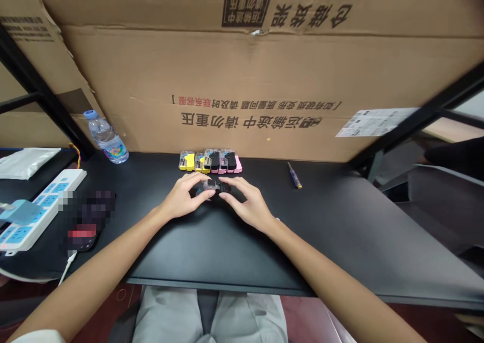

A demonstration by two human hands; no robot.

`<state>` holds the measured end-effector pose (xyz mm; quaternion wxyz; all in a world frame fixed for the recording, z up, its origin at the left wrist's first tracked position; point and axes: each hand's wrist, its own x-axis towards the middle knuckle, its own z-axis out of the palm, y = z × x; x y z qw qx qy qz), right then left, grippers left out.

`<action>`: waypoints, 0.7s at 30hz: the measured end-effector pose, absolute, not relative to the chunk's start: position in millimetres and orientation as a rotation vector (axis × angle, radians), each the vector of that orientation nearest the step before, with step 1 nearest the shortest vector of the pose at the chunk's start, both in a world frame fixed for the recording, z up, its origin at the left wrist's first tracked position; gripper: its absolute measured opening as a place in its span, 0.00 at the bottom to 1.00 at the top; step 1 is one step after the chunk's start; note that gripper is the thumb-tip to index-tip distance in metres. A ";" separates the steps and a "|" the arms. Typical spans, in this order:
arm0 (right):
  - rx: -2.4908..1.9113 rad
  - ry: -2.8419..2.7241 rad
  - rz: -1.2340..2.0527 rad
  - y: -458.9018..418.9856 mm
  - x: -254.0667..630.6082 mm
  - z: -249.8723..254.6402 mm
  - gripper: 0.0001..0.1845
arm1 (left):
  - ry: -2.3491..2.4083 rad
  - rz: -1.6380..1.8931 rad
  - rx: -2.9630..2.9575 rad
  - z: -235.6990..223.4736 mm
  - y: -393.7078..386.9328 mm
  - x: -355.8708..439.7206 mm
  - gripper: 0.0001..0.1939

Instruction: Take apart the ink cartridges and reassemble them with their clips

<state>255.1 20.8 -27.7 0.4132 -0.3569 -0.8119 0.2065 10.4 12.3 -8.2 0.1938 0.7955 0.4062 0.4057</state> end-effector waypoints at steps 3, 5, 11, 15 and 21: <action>-0.956 -2.068 0.550 35.8 271.4 -30.2 0.25 | 1.182 1.151 2.082 -12.1 23.5 -2.4 0.14; -1.003 -2.131 0.569 43.8 280.3 -32.7 0.27 | 1.180 1.103 2.079 -14.7 29.5 -10.2 0.15; -0.951 -2.272 0.574 40.8 274.1 -38.5 0.21 | 1.059 0.948 2.013 -15.9 29.5 -11.4 0.16; -0.915 -2.268 0.457 41.6 277.7 -19.7 0.21 | 1.051 0.853 2.033 -14.3 26.8 -6.0 0.19; -1.615 -1.643 -0.035 82.6 377.3 3.0 0.26 | 1.055 0.804 2.037 -15.1 26.9 -5.3 0.18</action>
